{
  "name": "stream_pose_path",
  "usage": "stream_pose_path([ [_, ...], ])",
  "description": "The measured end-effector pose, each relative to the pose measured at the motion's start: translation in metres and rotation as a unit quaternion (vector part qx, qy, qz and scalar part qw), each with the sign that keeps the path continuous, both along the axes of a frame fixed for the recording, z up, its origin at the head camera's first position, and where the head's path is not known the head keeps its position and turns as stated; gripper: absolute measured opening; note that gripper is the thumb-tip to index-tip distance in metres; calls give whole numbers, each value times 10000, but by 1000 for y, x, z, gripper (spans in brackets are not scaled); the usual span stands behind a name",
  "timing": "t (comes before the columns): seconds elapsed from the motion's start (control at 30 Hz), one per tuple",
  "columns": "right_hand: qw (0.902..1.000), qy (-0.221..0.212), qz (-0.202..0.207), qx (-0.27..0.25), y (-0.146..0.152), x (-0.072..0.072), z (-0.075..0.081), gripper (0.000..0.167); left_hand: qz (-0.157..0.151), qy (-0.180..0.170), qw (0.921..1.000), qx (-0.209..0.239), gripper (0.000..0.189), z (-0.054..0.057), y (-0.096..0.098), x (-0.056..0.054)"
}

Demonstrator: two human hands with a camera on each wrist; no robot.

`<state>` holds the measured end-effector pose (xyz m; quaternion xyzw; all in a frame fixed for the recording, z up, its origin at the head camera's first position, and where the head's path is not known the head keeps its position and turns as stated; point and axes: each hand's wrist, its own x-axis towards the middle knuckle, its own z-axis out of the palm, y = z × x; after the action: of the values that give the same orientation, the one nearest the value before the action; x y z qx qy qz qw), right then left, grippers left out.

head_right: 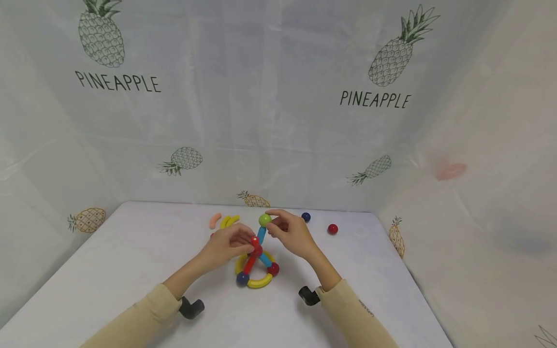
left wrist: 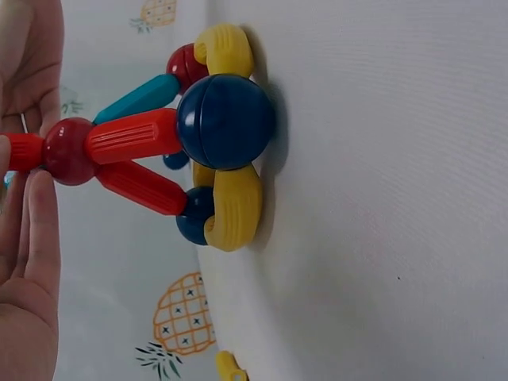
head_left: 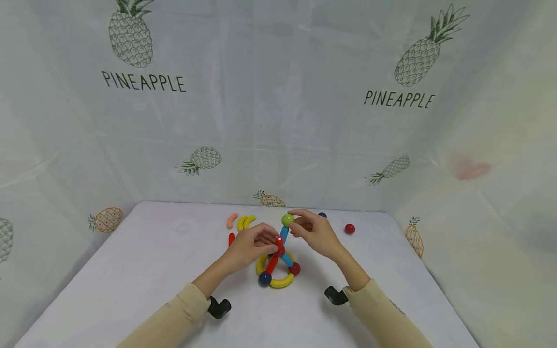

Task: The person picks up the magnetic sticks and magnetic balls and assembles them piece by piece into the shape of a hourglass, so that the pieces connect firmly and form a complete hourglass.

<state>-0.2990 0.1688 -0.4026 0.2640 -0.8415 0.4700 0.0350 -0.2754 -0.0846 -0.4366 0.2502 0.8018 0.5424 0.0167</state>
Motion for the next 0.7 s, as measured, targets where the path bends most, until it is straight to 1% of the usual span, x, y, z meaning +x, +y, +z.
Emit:
stream_pose_path([
  [0.1,10000,6,-27,2,-1,0,-1,41,-44,97,9999,-17,25,-1,-1,0],
  [0.2,10000,-6,-90,-13,-3,0,0,41,-46,116,9999,-45,25,1,-1,1],
  [0.33,9999,-34,-147,14,-3,0,0,41,32,165,9997,-174,25,5,2,2],
  [0.4,9999,-59,-155,41,-3,1,1,40,64,220,9995,-228,23,4,2,2],
  [0.53,9999,-69,-104,-4,-1,0,0,40,110,217,9995,-211,23,1,0,2],
  [0.7,9999,-24,-124,-34,0,0,-1,39,319,157,9991,-211,23,-3,-4,2],
])
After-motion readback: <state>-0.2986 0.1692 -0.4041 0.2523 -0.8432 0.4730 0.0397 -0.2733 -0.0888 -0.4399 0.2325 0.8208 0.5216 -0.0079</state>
